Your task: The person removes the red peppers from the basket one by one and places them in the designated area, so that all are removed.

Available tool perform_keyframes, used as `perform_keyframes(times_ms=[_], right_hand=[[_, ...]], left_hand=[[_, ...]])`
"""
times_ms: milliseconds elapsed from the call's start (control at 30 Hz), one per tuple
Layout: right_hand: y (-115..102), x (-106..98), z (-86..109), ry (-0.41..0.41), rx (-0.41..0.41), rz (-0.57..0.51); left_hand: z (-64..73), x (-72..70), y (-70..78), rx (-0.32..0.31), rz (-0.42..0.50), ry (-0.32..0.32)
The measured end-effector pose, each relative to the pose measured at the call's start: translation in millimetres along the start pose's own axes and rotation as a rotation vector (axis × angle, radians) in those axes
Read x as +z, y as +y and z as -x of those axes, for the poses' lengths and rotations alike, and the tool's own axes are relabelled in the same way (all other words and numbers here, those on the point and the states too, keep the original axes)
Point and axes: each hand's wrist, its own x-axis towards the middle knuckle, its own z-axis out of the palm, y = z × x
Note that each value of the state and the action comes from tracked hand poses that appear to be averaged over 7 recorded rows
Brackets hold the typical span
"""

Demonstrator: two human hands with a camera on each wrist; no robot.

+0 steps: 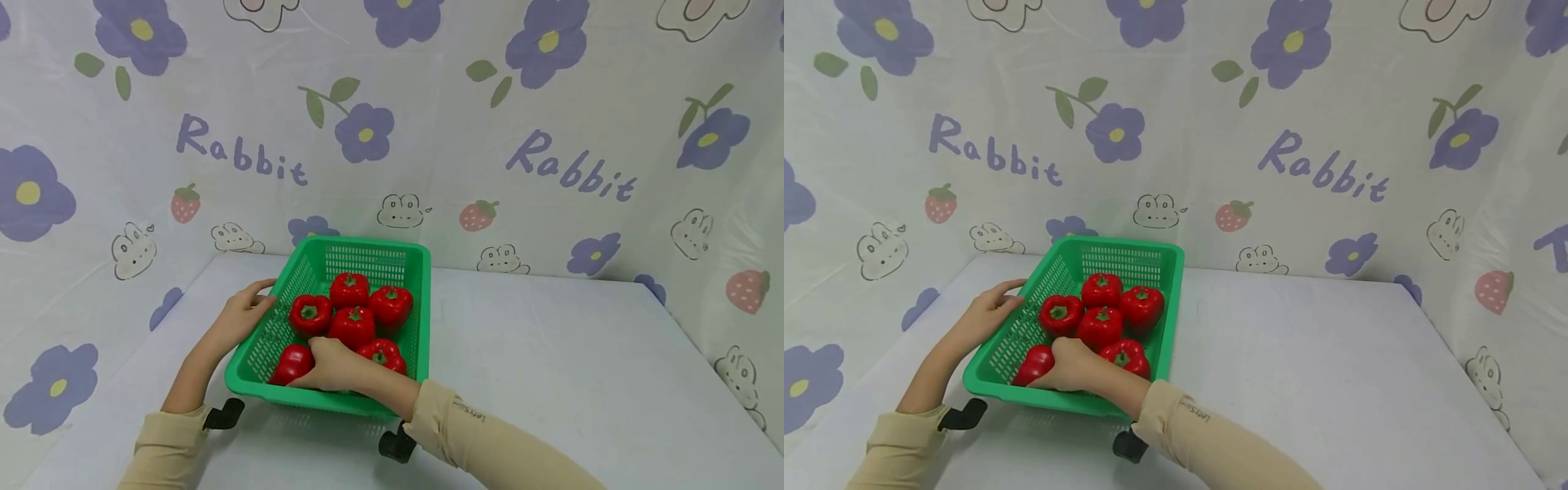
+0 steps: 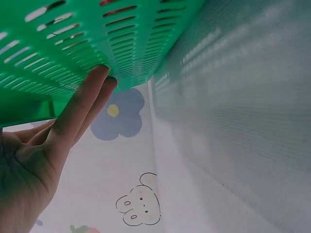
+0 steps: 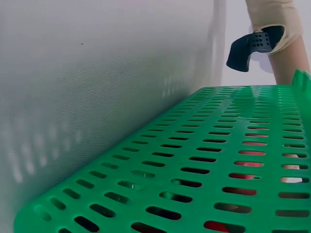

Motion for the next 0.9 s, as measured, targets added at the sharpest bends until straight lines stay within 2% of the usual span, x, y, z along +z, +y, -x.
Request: perform_keyframes(times_ms=[267, 667, 900], right_hand=[[4, 3, -1.0, -0.010, -0.001, -0.019], [0, 1, 3.4, 0.073, -0.053, -0.011], [-1, -4, 9.2, 0.100, -0.055, -0.069]], left_hand=[[1.1, -0.1, -1.1, -0.001, 0.002, 0.000], [0.3, 1.7, -4.2, 0.019, 0.012, 0.009], [0.4, 1.0, -4.4, 0.024, 0.008, 0.003]])
